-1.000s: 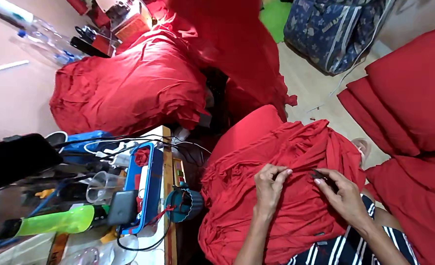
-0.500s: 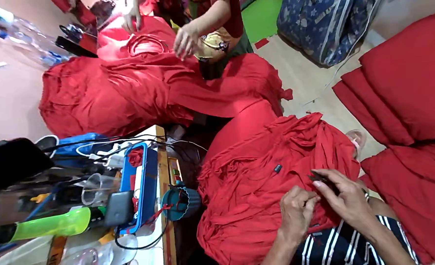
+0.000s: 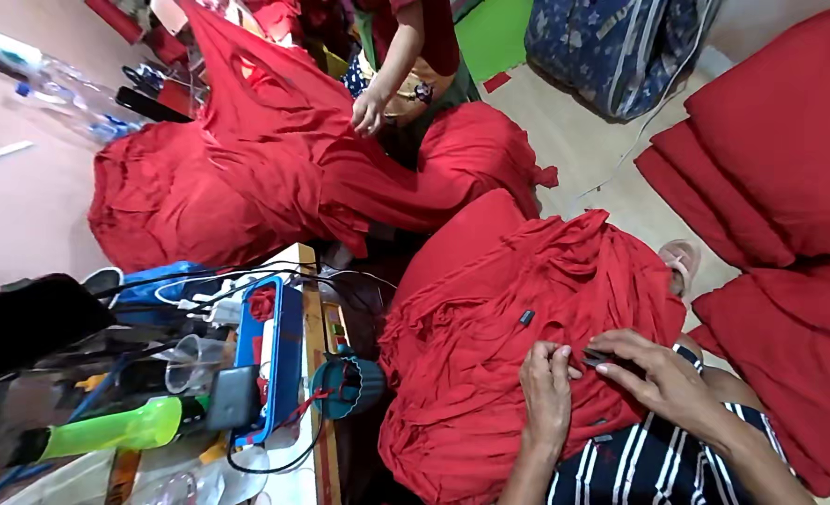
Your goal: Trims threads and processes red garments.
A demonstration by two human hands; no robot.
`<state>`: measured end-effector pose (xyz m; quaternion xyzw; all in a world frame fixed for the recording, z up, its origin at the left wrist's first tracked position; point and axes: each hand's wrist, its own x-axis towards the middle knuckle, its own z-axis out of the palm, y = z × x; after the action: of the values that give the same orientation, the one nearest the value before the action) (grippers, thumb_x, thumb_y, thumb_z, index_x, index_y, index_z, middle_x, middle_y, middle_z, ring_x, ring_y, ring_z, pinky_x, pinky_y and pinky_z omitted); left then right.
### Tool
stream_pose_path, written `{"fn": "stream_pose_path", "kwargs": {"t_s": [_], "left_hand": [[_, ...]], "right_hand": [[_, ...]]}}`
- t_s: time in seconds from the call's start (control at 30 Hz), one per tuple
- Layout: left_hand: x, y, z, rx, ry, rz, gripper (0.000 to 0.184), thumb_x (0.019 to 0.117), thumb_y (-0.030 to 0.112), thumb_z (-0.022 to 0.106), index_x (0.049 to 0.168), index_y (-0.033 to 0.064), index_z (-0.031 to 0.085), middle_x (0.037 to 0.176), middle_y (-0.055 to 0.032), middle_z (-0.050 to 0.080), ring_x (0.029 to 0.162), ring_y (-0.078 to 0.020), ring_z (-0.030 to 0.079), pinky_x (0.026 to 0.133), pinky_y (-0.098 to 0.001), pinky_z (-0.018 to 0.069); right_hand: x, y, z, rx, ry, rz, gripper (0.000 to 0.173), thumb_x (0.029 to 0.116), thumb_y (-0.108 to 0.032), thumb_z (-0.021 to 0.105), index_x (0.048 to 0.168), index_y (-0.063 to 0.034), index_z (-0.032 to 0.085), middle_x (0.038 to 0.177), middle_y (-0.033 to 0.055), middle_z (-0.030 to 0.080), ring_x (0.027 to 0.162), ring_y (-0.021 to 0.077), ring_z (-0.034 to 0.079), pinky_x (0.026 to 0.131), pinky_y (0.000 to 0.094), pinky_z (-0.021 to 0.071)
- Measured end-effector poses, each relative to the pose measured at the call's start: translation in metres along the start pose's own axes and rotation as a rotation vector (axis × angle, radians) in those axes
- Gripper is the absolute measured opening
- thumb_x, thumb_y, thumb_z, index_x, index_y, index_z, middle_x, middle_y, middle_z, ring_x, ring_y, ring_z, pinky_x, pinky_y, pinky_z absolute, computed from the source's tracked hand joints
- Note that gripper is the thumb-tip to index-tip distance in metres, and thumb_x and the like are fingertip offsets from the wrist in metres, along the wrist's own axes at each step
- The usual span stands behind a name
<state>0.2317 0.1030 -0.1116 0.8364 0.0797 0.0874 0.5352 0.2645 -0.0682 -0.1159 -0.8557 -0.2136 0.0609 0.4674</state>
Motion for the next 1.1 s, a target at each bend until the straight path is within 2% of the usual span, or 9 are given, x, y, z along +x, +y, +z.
{"fn": "stream_pose_path", "kwargs": {"t_s": [0.13,0.27,0.33,0.37,0.4,0.5,0.63,0.83,1.1], "left_hand": [[-0.003,0.000,0.000,-0.026,0.026,-0.005,0.017,0.0992,0.006,0.056,0.093,-0.0071,0.065,0.074,-0.0094,0.067,0.062,-0.0096,0.065,0.064,-0.0238,0.0552],[-0.005,-0.002,0.001,-0.056,0.058,0.004,0.018,0.1005,0.008,0.055,0.093,-0.0063,0.064,0.073,-0.0070,0.067,0.062,-0.0070,0.064,0.064,-0.0214,0.0547],[-0.006,-0.002,0.001,-0.065,0.080,-0.003,0.018,0.1007,0.008,0.054,0.094,-0.0063,0.063,0.072,-0.0066,0.067,0.062,-0.0064,0.064,0.064,-0.0212,0.0548],[-0.006,-0.002,0.001,-0.071,0.087,0.000,0.018,0.1006,0.007,0.054,0.093,-0.0062,0.063,0.072,-0.0067,0.067,0.062,-0.0065,0.064,0.064,-0.0213,0.0550],[-0.007,-0.003,0.002,-0.073,0.092,0.010,0.018,0.1006,0.008,0.054,0.093,-0.0058,0.063,0.073,-0.0067,0.067,0.063,-0.0064,0.064,0.064,-0.0212,0.0553],[-0.009,-0.006,0.004,-0.064,0.113,0.056,0.018,0.0995,0.008,0.054,0.091,-0.0052,0.063,0.075,-0.0067,0.066,0.066,-0.0057,0.064,0.066,-0.0199,0.0551],[-0.013,-0.008,0.006,-0.035,0.157,0.104,0.016,0.0975,0.006,0.056,0.090,-0.0060,0.063,0.076,-0.0078,0.065,0.067,-0.0051,0.064,0.067,-0.0183,0.0544],[-0.015,-0.011,0.009,-0.043,0.181,0.128,0.020,0.0999,0.009,0.050,0.089,-0.0038,0.061,0.072,-0.0049,0.065,0.064,-0.0052,0.064,0.065,-0.0188,0.0543],[-0.017,-0.013,0.011,0.048,0.188,0.214,0.017,0.0955,0.006,0.057,0.086,-0.0064,0.064,0.079,-0.0115,0.063,0.071,-0.0096,0.063,0.070,-0.0188,0.0531]], "right_hand": [[0.002,-0.009,0.007,-0.068,0.030,-0.014,0.033,0.0968,-0.026,0.058,0.115,-0.0041,0.075,0.123,0.0160,0.070,0.101,0.0351,0.072,0.076,0.0581,0.0562],[-0.001,-0.011,0.017,-0.137,0.131,-0.076,0.033,0.0974,-0.027,0.055,0.113,-0.0046,0.074,0.117,0.0152,0.071,0.093,0.0328,0.073,0.066,0.0529,0.0572],[-0.003,-0.019,0.016,-0.153,0.131,-0.043,0.032,0.0989,-0.026,0.055,0.115,-0.0046,0.073,0.117,0.0165,0.071,0.096,0.0342,0.073,0.069,0.0528,0.0569],[-0.004,-0.028,0.011,-0.130,0.098,0.004,0.032,0.1019,-0.023,0.056,0.119,-0.0021,0.072,0.122,0.0200,0.070,0.103,0.0382,0.072,0.077,0.0563,0.0560],[-0.005,-0.032,0.010,-0.140,0.102,0.013,0.032,0.1033,-0.023,0.056,0.120,-0.0014,0.072,0.122,0.0209,0.071,0.105,0.0391,0.071,0.080,0.0565,0.0557],[-0.003,-0.026,0.023,-0.315,0.268,-0.160,0.034,0.1024,-0.028,0.052,0.112,-0.0046,0.074,0.101,0.0153,0.074,0.085,0.0339,0.074,0.065,0.0476,0.0580],[0.000,-0.039,0.026,-0.465,0.296,-0.190,0.033,0.1021,-0.026,0.052,0.109,-0.0037,0.074,0.091,0.0160,0.073,0.074,0.0370,0.071,0.056,0.0478,0.0548],[-0.007,-0.047,0.019,-0.543,0.277,-0.173,0.024,0.0961,-0.017,0.058,0.106,-0.0027,0.075,0.085,0.0162,0.070,0.069,0.0380,0.069,0.052,0.0468,0.0518],[-0.003,-0.045,0.037,-0.561,0.299,-0.174,0.022,0.0963,-0.012,0.059,0.105,0.0002,0.074,0.082,0.0162,0.070,0.067,0.0368,0.069,0.052,0.0453,0.0523]]}}
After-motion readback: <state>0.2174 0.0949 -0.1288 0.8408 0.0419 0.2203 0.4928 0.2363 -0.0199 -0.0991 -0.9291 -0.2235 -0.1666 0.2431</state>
